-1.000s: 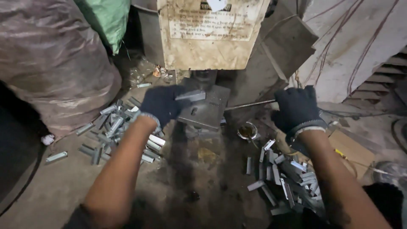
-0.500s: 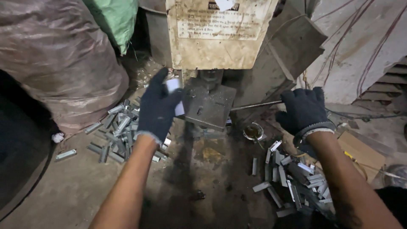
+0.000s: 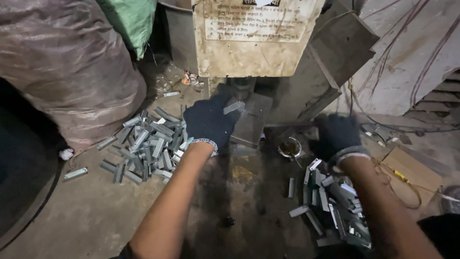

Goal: Operating a manual stamping press to punch holes into small metal strips and organizing the finished pieces.

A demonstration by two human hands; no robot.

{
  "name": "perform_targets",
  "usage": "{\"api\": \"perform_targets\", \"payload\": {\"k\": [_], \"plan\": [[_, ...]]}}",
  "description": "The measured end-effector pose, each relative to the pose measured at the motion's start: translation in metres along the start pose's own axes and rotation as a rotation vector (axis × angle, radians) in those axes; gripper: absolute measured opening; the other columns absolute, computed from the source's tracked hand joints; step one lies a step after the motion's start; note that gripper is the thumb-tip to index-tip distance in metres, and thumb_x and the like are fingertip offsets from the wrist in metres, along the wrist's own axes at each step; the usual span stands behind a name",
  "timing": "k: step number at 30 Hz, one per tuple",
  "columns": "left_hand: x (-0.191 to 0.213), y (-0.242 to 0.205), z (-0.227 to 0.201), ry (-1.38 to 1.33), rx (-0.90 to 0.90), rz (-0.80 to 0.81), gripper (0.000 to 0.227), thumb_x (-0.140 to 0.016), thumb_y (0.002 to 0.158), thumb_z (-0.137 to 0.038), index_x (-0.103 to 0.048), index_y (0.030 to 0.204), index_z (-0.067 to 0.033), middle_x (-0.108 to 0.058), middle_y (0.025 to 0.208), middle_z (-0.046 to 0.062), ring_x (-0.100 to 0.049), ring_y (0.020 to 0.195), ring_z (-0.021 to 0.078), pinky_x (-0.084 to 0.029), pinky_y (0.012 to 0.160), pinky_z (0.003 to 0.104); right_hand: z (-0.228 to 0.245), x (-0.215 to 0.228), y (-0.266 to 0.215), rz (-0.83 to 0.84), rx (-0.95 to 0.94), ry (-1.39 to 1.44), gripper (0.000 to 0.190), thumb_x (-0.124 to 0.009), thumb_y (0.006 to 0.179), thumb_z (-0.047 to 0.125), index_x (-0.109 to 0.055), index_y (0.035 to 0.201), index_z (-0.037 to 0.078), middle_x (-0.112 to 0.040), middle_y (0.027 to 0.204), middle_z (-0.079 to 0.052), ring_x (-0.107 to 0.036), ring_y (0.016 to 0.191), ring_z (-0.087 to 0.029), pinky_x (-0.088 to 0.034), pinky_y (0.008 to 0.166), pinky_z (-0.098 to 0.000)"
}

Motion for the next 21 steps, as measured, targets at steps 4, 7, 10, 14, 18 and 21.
{"api": "perform_targets", "payload": {"k": [4, 7, 10, 14, 18, 21], "plan": [[-0.005, 0.001, 0.012, -0.070, -0.027, -0.008, 0.042, -0.075, 0.080, -0.047, -0.075, 0.116, -0.0242, -0.076, 0.102, 0.013, -0.071, 0.093, 0.0373, -0.054, 0.080, 0.051, -0.001, -0.041, 0.004, 0.052, -0.013, 0.007, 0.065, -0.080, 0.071, 0.049, -0.062, 0.124, 0.016, -0.067, 0.113, -0.015, -0.063, 0.112, -0.035, -0.038, 0.101, -0.0517], [-0.008, -0.001, 0.013, -0.103, -0.040, -0.014, 0.040, -0.074, 0.080, -0.048, -0.077, 0.111, -0.0224, -0.077, 0.102, 0.013, -0.072, 0.093, 0.0371, -0.055, 0.081, 0.050, -0.001, -0.033, 0.000, -0.010, -0.025, 0.052, 0.066, -0.081, 0.069, 0.050, -0.063, 0.122, 0.014, -0.066, 0.116, -0.015, -0.060, 0.118, -0.035, -0.035, 0.106, -0.0532], [-0.009, -0.001, 0.015, -0.091, -0.007, 0.008, 0.039, -0.074, 0.081, -0.049, -0.077, 0.109, -0.0215, -0.076, 0.099, 0.015, -0.071, 0.092, 0.0373, -0.054, 0.081, 0.050, -0.005, -0.030, 0.003, -0.002, -0.022, 0.099, 0.066, -0.082, 0.067, 0.049, -0.064, 0.120, 0.015, -0.066, 0.117, -0.014, -0.059, 0.120, -0.035, -0.035, 0.106, -0.0539], [-0.018, -0.002, 0.022, -0.078, 0.029, 0.036, 0.040, -0.075, 0.081, -0.048, -0.077, 0.109, -0.0198, -0.076, 0.099, 0.016, -0.071, 0.093, 0.0383, -0.055, 0.082, 0.050, -0.010, -0.014, 0.004, 0.150, 0.004, 0.114, 0.060, -0.079, 0.079, 0.053, -0.064, 0.123, 0.015, -0.069, 0.114, -0.017, -0.063, 0.113, -0.039, -0.041, 0.099, -0.0541], [-0.015, -0.003, 0.025, -0.110, 0.011, 0.038, 0.040, -0.074, 0.080, -0.045, -0.076, 0.110, -0.0178, -0.076, 0.101, 0.017, -0.071, 0.094, 0.0389, -0.055, 0.083, 0.050, -0.001, 0.040, -0.014, -0.269, 0.049, 0.001, 0.047, -0.080, 0.076, 0.046, -0.068, 0.113, 0.018, -0.070, 0.108, -0.012, -0.061, 0.114, -0.034, -0.036, 0.109, -0.0561], [-0.010, -0.001, 0.024, -0.156, 0.025, 0.072, 0.041, -0.074, 0.079, -0.044, -0.076, 0.110, -0.0171, -0.076, 0.103, 0.016, -0.072, 0.096, 0.0378, -0.056, 0.086, 0.049, -0.002, 0.002, -0.015, -0.289, 0.063, 0.095, 0.055, -0.082, 0.068, 0.042, -0.067, 0.114, 0.016, -0.070, 0.109, -0.012, -0.062, 0.112, -0.034, -0.038, 0.106, -0.0529]]}}
Point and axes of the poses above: each hand's wrist, its own y-axis towards the middle knuckle, its own x-axis out of the back of the hand, z = x × y, the point moved 9 cm from there along y, towards the middle knuckle
